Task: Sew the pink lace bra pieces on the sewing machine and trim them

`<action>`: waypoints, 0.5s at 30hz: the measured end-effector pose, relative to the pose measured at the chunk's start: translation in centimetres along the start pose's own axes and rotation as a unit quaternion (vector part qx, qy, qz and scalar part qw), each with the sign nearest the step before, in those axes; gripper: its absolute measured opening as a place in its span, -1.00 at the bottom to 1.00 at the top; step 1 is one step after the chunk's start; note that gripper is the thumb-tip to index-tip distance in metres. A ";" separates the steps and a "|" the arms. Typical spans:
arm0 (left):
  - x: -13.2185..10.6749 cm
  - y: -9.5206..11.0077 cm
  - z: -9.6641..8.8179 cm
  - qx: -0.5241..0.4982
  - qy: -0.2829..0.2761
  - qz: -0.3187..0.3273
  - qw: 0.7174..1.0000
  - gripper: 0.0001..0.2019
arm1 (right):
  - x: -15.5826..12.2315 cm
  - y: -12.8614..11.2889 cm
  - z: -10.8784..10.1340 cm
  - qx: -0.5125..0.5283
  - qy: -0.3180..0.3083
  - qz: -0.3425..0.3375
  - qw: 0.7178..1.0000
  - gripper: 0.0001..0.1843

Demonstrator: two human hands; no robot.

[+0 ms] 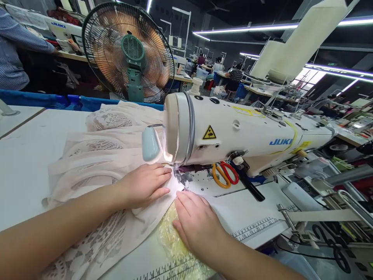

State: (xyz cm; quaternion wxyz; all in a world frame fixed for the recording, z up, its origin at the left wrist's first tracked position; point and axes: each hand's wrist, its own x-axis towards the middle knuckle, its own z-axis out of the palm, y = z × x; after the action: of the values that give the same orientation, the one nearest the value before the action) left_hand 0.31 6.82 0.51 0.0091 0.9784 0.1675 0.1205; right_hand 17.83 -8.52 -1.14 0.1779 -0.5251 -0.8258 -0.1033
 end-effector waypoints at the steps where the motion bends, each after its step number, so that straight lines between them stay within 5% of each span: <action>1: 0.1 0.2 -0.5 -0.005 -0.003 0.002 1.000 -0.59 | 0.2 0.0 -0.1 0.000 -0.009 0.004 1.000 -0.66; 6: -1.3 4.6 -1.7 -0.038 -0.030 0.003 0.999 -0.74 | 0.5 0.1 -0.2 0.013 -0.045 0.026 0.999 -0.66; 9: -3.0 7.1 -0.7 0.019 0.025 0.023 0.999 -0.68 | 0.4 0.1 -0.2 0.020 -0.048 0.030 0.998 -0.64; 12: -4.2 7.1 0.5 0.075 0.081 0.053 0.993 -0.67 | 0.5 0.2 -0.2 0.018 -0.044 0.029 0.998 -0.65; 15: -4.4 5.2 0.7 0.092 0.064 0.072 0.991 -0.60 | 1.0 0.3 -0.4 0.012 -0.057 0.026 0.998 -0.66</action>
State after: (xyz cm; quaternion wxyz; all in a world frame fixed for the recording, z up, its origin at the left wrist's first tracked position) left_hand -1.84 0.46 -0.89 -0.1008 0.9749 0.1070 0.1669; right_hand 17.79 -7.68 -0.41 0.1392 -0.5490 -0.8220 -0.0587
